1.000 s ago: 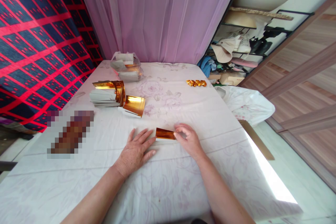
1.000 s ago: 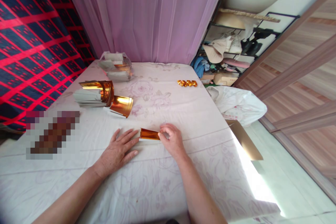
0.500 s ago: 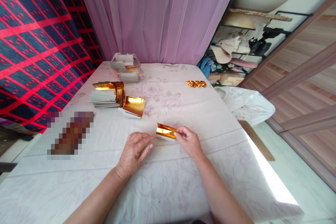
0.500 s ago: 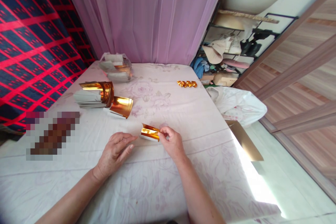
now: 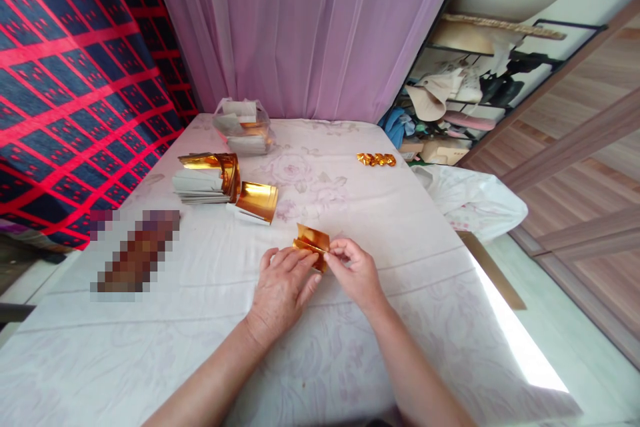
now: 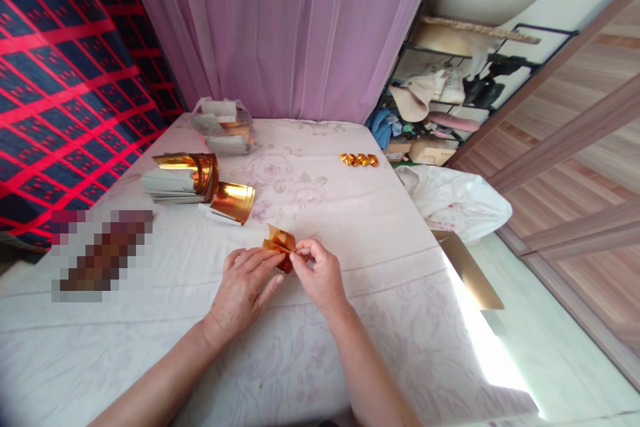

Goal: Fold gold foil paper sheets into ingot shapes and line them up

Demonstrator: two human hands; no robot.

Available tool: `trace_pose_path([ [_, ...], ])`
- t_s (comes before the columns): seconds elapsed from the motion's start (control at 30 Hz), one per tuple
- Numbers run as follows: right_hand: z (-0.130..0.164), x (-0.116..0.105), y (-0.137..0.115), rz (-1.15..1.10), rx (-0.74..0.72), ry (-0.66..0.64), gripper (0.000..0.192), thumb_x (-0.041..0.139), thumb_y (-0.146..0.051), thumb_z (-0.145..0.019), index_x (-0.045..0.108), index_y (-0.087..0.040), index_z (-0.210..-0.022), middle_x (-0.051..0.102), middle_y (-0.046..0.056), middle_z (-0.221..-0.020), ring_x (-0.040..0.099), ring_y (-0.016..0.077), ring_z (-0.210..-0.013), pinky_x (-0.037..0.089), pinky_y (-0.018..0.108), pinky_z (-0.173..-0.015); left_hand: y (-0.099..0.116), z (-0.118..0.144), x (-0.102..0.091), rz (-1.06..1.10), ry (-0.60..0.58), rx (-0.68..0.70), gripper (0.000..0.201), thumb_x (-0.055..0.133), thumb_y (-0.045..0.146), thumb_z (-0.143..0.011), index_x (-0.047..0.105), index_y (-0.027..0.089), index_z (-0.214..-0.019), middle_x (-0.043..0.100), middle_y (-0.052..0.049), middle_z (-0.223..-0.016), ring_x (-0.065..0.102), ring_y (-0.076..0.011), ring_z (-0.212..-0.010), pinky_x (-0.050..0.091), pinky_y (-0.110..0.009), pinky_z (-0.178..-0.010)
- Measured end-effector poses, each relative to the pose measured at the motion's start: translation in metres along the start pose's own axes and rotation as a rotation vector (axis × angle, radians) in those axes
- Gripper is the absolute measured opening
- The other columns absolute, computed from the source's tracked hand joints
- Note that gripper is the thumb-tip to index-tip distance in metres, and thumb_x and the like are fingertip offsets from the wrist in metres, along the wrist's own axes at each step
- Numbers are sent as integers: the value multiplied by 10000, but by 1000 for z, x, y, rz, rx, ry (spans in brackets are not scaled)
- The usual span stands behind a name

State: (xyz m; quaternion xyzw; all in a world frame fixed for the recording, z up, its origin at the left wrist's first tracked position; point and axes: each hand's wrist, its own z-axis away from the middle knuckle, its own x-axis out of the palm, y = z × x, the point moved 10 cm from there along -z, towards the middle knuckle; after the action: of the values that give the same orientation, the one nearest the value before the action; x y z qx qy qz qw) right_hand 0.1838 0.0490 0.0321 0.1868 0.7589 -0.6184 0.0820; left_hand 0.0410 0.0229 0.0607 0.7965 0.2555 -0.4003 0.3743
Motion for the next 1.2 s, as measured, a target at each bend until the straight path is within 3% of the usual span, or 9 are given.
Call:
trace_pose_path([
  [0.13, 1, 7, -2, -61, -8, -25, 113, 603, -306, -792, 623, -209, -847, 699, 10, -738, 657, 147, -679, 522, 250, -667, -3, 1, 2, 16, -16, -44, 291, 509, 369, -961, 623, 229, -1188, 692, -75, -1188, 592, -269, -1116, 273, -533, -1032],
  [0.37, 2, 11, -17, -17, -95, -72, 137, 541, -277, -853, 660, -210, -865, 717, 19, -807, 663, 144, -740, 528, 245, -694, -7, 3, -5, 39, 74, -52, 303, 550, 382, -941, 623, 216, -1185, 729, -74, -1110, 638, -259, -1073, 236, -530, -1079],
  [0.63, 5, 18, -37, 35, -213, -113, 185, 545, -246, -886, 716, -231, -953, 747, 38, -913, 690, 164, -859, 547, 281, -794, -14, 5, -21, 56, 203, -69, 143, 545, 267, -938, 650, 227, -1026, 759, -9, -881, 702, -190, -805, 272, -501, -1062],
  [0.8, 6, 25, -50, 73, -295, -148, 243, 518, -215, -896, 730, -261, -1007, 748, 39, -941, 686, 172, -903, 539, 309, -835, -28, 7, -20, 130, 201, -180, 159, 585, 353, -911, 674, 258, -1003, 764, 7, -842, 698, -177, -757, 303, -487, -1067],
  [1.07, 6, 28, -40, 94, -241, -159, 238, 507, -243, -883, 721, -251, -989, 742, 50, -968, 673, 180, -925, 517, 336, -865, -54, 13, -17, 291, 248, -334, 137, 571, 325, -876, 690, 257, -858, 733, 54, -733, 641, -113, -585, 364, -461, -1062],
  [1.2, -2, 7, -11, 98, -48, 14, 274, 547, -341, -842, 677, -207, -1043, 721, 75, -971, 661, 176, -848, 514, 278, -709, -71, 20, -13, 473, 312, -454, 186, 574, 379, -857, 677, 224, -852, 703, 21, -727, 621, -123, -611, 508, -321, -809],
])
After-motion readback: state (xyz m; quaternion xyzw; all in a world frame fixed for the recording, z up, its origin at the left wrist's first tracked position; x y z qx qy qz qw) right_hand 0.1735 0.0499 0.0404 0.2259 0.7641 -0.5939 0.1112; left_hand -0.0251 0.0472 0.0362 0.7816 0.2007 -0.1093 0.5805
